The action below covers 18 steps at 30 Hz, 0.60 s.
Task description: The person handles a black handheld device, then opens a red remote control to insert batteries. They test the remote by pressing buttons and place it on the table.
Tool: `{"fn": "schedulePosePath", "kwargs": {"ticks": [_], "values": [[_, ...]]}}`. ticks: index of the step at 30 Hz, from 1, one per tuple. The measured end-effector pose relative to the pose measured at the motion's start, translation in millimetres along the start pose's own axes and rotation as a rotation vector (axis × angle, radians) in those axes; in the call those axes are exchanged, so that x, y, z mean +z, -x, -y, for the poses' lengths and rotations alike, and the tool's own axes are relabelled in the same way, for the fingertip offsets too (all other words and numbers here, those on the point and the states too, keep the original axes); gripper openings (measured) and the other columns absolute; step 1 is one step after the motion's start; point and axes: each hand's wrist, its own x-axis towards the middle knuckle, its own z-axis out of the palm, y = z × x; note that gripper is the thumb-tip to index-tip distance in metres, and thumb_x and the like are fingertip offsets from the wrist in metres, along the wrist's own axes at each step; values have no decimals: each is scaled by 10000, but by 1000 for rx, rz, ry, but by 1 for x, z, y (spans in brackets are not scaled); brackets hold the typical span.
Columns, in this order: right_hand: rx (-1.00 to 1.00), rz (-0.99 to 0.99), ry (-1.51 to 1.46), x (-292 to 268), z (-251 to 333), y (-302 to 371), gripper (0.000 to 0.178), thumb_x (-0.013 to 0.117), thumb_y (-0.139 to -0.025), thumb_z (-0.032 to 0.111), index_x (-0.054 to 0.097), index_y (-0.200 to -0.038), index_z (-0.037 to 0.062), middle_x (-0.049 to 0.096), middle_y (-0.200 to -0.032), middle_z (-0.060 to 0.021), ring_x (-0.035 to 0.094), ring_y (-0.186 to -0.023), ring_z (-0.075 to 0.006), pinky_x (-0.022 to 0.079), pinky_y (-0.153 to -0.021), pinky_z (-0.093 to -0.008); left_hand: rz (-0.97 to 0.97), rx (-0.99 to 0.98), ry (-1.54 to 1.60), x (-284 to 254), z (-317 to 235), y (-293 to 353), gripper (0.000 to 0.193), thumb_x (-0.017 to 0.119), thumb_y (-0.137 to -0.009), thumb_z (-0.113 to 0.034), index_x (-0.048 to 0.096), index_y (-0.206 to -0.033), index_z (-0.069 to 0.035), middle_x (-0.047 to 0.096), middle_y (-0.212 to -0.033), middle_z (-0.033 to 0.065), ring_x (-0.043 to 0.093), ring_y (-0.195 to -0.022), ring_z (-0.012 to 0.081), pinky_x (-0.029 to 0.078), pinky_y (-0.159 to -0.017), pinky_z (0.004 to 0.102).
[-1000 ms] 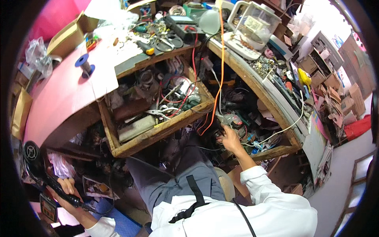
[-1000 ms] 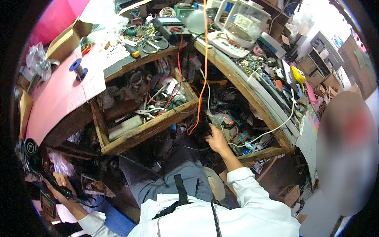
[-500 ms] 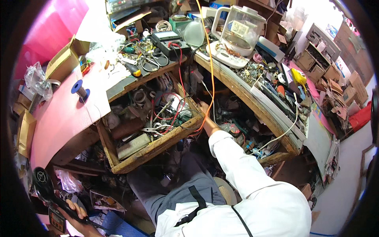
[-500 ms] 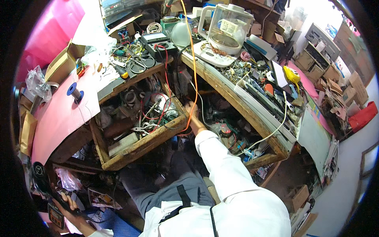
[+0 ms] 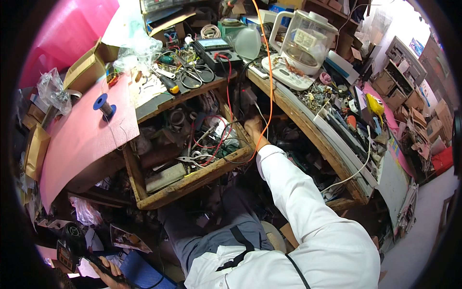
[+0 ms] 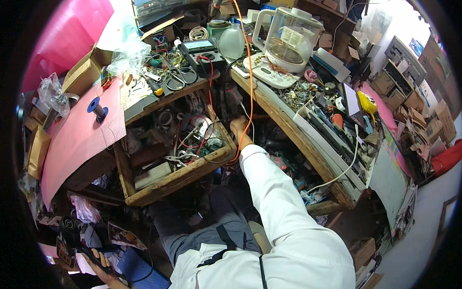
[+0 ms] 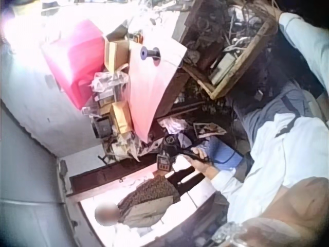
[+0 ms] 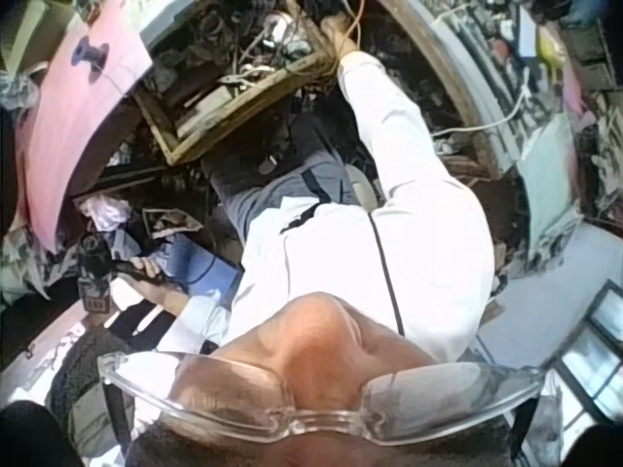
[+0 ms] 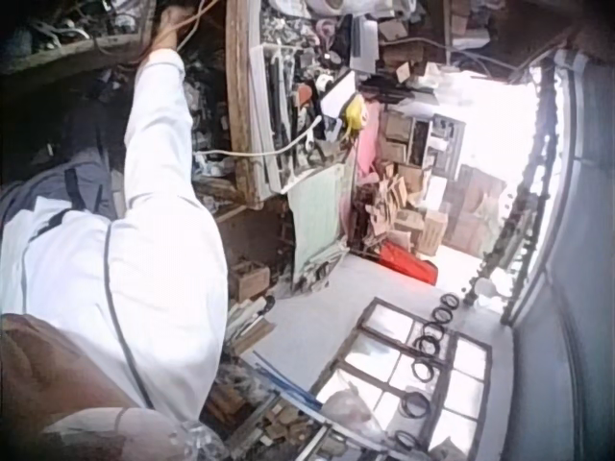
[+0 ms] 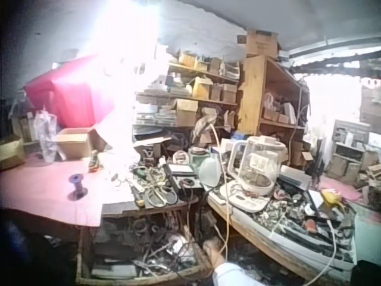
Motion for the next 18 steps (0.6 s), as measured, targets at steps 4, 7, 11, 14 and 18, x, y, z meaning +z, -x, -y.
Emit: {"fn": "schedulePosePath", "kwargs": {"ticks": [4,7,11,14,18], "values": [[56,-12,-112,-14,19,-6,328,566,-890,203,682,-990,-87,690,-994,-307,702,-933,-426,547,-820,-532,-27,-34,67,-6,5,-4,473,482,-1061,-538,484,-865,-107,417,-622,-5,385,-390,78,324,-340,196],[62,-13,-159,-17,29,-11,334,559,-899,208,678,-1008,-84,689,-1010,-301,701,-943,-423,546,-828,-533,-53,-36,95,-12,4,1,470,477,-1065,-533,486,-869,-105,413,-620,-6,386,-391,78,324,-339,196],[74,-30,-187,-26,27,-15,342,549,-911,215,673,-1032,-80,687,-1031,-294,699,-956,-419,546,-838,-533,8,-57,115,-14,11,-6,468,476,-1068,-521,475,-871,-97,421,-658,-3,408,-405,80,351,-340,202],[76,-21,-208,-25,30,-13,348,542,-919,220,669,-1050,-76,686,-1047,-288,697,-966,-416,546,-845,-533,56,-32,120,-25,12,-5,465,475,-1070,-516,468,-867,-97,423,-677,1,413,-409,82,358,-340,201],[82,-15,-228,-31,31,-12,356,532,-931,227,663,-1074,-72,684,-1068,-281,695,-979,-412,546,-855,-533,37,-39,176,-12,10,5,457,474,-1073,-504,464,-869,-95,422,-681,8,407,-408,85,353,-337,201]]}}
